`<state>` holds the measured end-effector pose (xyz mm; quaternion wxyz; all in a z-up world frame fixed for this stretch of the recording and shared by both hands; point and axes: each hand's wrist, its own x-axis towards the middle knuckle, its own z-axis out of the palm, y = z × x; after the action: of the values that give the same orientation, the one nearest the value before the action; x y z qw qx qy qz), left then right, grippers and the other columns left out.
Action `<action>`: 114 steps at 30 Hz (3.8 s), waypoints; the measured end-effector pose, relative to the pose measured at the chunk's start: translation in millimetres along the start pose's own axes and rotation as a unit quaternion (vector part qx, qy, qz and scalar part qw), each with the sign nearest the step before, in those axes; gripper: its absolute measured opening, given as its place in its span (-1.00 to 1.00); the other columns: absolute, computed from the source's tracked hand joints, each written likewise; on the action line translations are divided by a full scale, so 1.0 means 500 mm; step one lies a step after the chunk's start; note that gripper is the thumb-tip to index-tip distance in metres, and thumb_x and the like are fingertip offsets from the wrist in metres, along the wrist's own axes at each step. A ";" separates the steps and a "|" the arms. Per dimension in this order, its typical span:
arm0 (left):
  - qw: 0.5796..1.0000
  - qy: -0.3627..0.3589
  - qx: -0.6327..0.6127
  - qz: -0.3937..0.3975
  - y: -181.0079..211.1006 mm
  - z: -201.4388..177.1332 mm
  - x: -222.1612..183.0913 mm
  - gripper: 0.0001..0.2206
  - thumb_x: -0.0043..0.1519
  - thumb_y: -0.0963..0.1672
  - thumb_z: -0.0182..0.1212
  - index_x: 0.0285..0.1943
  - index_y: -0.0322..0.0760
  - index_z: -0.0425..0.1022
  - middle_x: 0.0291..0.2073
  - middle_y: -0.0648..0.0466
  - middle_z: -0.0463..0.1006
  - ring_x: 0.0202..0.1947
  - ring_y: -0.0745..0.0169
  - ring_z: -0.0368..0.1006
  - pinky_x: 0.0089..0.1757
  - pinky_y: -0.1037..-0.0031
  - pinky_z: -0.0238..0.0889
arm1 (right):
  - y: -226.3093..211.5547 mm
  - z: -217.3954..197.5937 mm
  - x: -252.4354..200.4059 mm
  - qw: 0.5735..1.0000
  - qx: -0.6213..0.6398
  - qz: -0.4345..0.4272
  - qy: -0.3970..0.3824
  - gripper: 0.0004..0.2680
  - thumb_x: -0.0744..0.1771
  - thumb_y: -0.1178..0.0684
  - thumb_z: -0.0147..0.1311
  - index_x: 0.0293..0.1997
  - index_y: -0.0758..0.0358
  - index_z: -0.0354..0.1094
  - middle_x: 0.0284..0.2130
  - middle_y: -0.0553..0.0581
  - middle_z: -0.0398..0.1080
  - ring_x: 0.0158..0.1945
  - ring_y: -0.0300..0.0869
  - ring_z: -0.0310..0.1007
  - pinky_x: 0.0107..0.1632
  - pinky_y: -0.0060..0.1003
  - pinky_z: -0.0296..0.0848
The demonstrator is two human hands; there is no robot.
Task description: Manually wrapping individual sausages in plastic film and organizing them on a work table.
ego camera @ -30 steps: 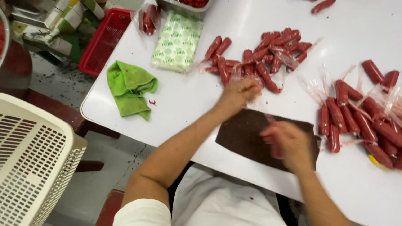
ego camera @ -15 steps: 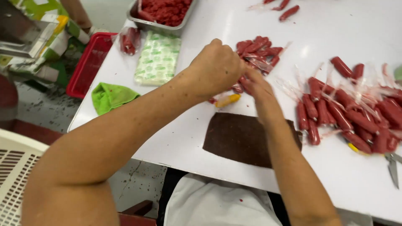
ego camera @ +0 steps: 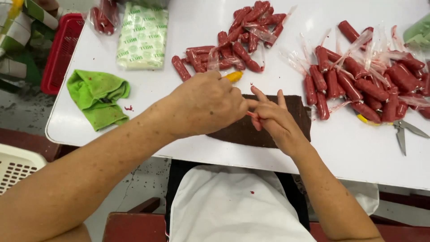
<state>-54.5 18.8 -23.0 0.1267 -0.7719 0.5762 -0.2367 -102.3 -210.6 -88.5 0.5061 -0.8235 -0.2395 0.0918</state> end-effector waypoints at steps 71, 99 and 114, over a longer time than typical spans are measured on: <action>0.531 0.004 -0.717 -0.452 0.190 0.196 0.046 -0.77 0.19 -0.03 0.21 -0.50 -0.12 0.56 -0.79 0.09 0.46 -0.75 0.26 0.42 -0.66 0.55 0.28 | 0.066 0.039 -0.087 0.995 0.054 -0.053 0.068 -0.96 0.26 0.20 0.21 -0.31 0.30 0.54 -0.22 0.22 0.57 0.17 0.17 0.42 0.31 0.11 0.22; 0.937 -0.029 -0.232 -0.261 0.202 0.122 0.061 -0.68 0.17 -0.16 0.24 0.12 -0.32 0.49 -0.27 -0.02 0.35 -0.34 -0.02 0.49 -0.48 0.24 0.40 | 0.174 0.032 -0.068 0.937 -0.147 0.021 0.315 -0.82 0.30 0.28 0.30 -0.04 0.22 0.57 -0.14 0.16 0.56 0.01 0.01 0.54 0.12 -0.14 0.47; 0.931 0.048 -0.175 -0.317 0.234 0.164 0.100 -0.76 0.12 -0.16 0.25 -0.05 -0.33 0.56 -0.38 0.06 0.37 -0.48 0.08 0.48 -0.58 0.35 0.30 | 0.161 0.021 -0.068 0.931 -0.164 -0.021 0.325 -0.83 0.30 0.35 0.26 -0.05 0.33 0.55 -0.13 0.26 0.55 -0.02 0.12 0.54 0.04 -0.05 0.50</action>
<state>-98.4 -70.8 -137.0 -0.1201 -0.9122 0.3390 -0.1964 -111.8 -249.0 -167.3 0.4159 -0.8746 -0.0910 -0.2320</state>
